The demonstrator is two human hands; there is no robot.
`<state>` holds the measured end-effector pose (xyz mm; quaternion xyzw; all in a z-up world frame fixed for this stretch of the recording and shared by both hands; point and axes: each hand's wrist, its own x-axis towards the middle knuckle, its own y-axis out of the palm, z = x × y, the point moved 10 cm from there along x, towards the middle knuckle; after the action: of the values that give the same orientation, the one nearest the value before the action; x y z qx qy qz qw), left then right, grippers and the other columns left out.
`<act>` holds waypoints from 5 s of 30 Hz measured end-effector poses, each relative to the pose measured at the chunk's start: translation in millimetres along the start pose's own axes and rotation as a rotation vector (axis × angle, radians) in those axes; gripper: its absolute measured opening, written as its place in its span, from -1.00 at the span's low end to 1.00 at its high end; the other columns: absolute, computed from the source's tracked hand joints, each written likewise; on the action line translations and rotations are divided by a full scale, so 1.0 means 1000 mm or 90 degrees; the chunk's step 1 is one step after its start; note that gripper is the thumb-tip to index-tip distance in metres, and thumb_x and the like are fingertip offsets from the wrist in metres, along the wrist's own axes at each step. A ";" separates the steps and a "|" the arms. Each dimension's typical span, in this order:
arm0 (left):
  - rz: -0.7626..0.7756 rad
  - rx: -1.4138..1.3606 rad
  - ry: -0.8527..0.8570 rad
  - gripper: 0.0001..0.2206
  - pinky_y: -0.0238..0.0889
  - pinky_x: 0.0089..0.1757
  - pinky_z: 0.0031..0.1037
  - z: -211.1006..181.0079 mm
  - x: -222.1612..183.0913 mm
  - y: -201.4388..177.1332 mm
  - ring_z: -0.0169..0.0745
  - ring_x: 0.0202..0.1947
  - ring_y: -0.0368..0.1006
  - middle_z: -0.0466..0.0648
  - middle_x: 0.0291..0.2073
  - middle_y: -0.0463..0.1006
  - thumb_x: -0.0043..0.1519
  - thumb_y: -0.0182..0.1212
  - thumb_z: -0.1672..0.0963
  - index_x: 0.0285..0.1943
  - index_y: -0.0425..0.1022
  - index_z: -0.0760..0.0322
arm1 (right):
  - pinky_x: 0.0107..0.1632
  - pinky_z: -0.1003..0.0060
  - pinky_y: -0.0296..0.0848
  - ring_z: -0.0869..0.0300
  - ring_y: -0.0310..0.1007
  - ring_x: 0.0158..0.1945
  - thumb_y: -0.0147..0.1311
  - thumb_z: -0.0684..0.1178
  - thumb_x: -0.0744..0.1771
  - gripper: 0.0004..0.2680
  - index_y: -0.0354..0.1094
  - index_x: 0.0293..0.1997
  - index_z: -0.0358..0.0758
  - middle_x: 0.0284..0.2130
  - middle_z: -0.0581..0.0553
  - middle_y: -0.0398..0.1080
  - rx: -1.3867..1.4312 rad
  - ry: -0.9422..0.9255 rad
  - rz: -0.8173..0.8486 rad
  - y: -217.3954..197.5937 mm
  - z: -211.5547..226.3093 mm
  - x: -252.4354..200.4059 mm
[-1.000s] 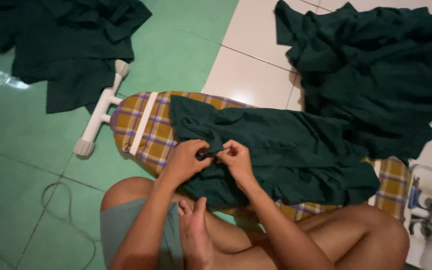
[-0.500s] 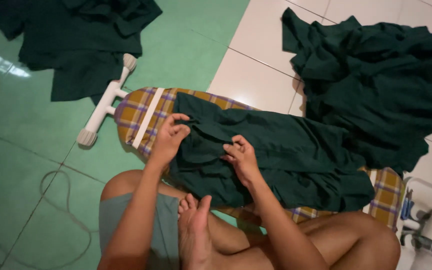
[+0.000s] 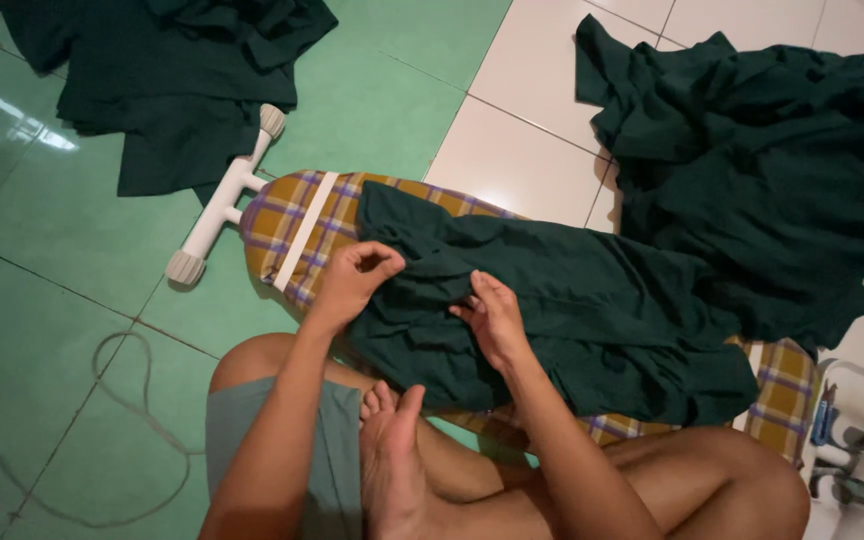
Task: Inspecting green fabric pieces and removing loose threads using a small tool on an ironing board
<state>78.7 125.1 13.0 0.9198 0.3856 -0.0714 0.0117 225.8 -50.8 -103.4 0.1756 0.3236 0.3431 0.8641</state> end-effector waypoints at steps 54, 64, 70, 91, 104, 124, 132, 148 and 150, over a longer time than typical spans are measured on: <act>0.015 -0.327 -0.062 -0.82 0.45 -0.11 -0.52 0.043 -0.019 0.017 -0.33 -0.20 0.59 -0.06 -0.21 0.63 0.38 0.13 0.17 0.13 0.39 0.29 | -0.13 0.12 0.64 0.08 0.61 -0.21 0.10 0.03 0.41 -0.85 0.42 -0.02 -0.17 -0.23 -0.11 0.57 -0.011 -0.037 0.025 -0.026 -0.023 0.011; -0.051 -0.173 -0.024 -0.77 0.27 -0.08 -0.54 0.073 -0.010 0.005 -0.37 -0.17 0.41 -0.11 -0.16 0.56 0.32 0.10 0.25 0.15 0.35 0.23 | 0.02 0.19 0.52 0.08 0.54 -0.02 0.29 -0.15 0.30 -0.87 0.54 -0.11 -0.05 -0.18 0.01 0.51 -0.594 -0.567 -0.028 0.082 0.103 -0.104; -0.079 -0.184 -0.027 -0.81 0.23 -0.12 -0.64 0.092 -0.003 0.003 -0.45 -0.21 0.39 -0.21 -0.22 0.51 0.31 0.07 0.23 0.08 0.34 0.17 | -0.06 0.27 0.54 0.17 0.53 -0.15 0.36 -0.02 0.28 -0.86 0.57 -0.12 -0.01 -0.29 0.09 0.53 -0.672 -0.597 -0.052 0.102 0.096 -0.103; -0.045 -0.190 -0.038 -0.85 0.30 -0.22 -0.61 0.100 0.008 0.003 -0.43 -0.31 0.43 -0.17 -0.28 0.55 0.31 0.07 0.22 0.03 0.35 0.16 | -0.08 0.18 0.53 0.06 0.54 -0.16 0.19 -0.11 0.36 -0.98 0.53 -0.19 -0.10 -0.33 0.00 0.53 -0.705 -0.622 -0.059 0.107 0.097 -0.086; -0.057 0.466 0.379 -0.60 0.11 0.18 -0.10 -0.051 -0.051 0.046 0.07 0.32 0.27 -0.07 0.41 0.25 0.19 0.27 0.13 0.24 0.50 -0.15 | -0.11 0.08 0.48 -0.04 0.53 -0.19 0.08 -0.16 0.39 -0.94 0.47 -0.21 -0.20 -0.32 -0.17 0.49 -0.535 -0.488 -0.011 0.088 0.090 -0.073; 0.037 0.404 0.276 -0.68 0.16 0.19 -0.24 0.003 -0.024 0.044 -0.04 -0.09 0.59 -0.10 -0.25 0.67 0.13 0.42 0.01 0.05 0.53 -0.06 | -0.09 0.19 0.40 0.17 0.39 -0.22 -0.08 -0.06 0.45 -0.90 0.35 -0.13 -0.17 -0.35 -0.11 0.43 -0.447 -0.339 -0.008 0.048 0.056 -0.037; 0.030 0.400 0.248 -0.79 0.08 0.24 -0.26 0.001 -0.023 0.047 -0.11 -0.03 0.57 -0.14 -0.21 0.68 0.21 0.37 0.03 0.00 0.57 -0.06 | -0.16 0.35 0.40 0.24 0.40 -0.27 -0.11 -0.07 0.46 -0.92 0.31 -0.12 -0.14 -0.36 -0.08 0.47 -0.363 -0.304 -0.041 0.025 0.046 -0.019; 0.036 0.388 0.245 -0.79 0.09 0.23 -0.26 0.006 -0.021 0.045 -0.12 -0.03 0.57 -0.15 -0.20 0.69 0.19 0.37 0.03 -0.01 0.60 -0.06 | -0.22 0.47 0.47 0.22 0.53 -0.21 -0.14 -0.11 0.46 -0.94 0.26 -0.08 -0.16 -0.32 0.03 0.28 -0.182 -0.277 -0.066 0.002 0.052 -0.009; 0.041 0.390 0.243 -0.81 0.09 0.23 -0.30 0.009 -0.020 0.045 -0.20 -0.01 0.56 -0.20 -0.17 0.69 0.21 0.35 0.02 -0.02 0.61 -0.10 | -0.24 0.48 0.48 0.21 0.54 -0.24 -0.13 -0.12 0.45 -0.94 0.27 -0.07 -0.17 -0.32 0.02 0.29 -0.161 -0.273 -0.074 -0.003 0.052 -0.008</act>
<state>96.1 78.8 4.9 0.8891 0.3121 -0.0100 -0.3346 257.7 -62.5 -63.6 0.1155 0.0971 0.2856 0.9464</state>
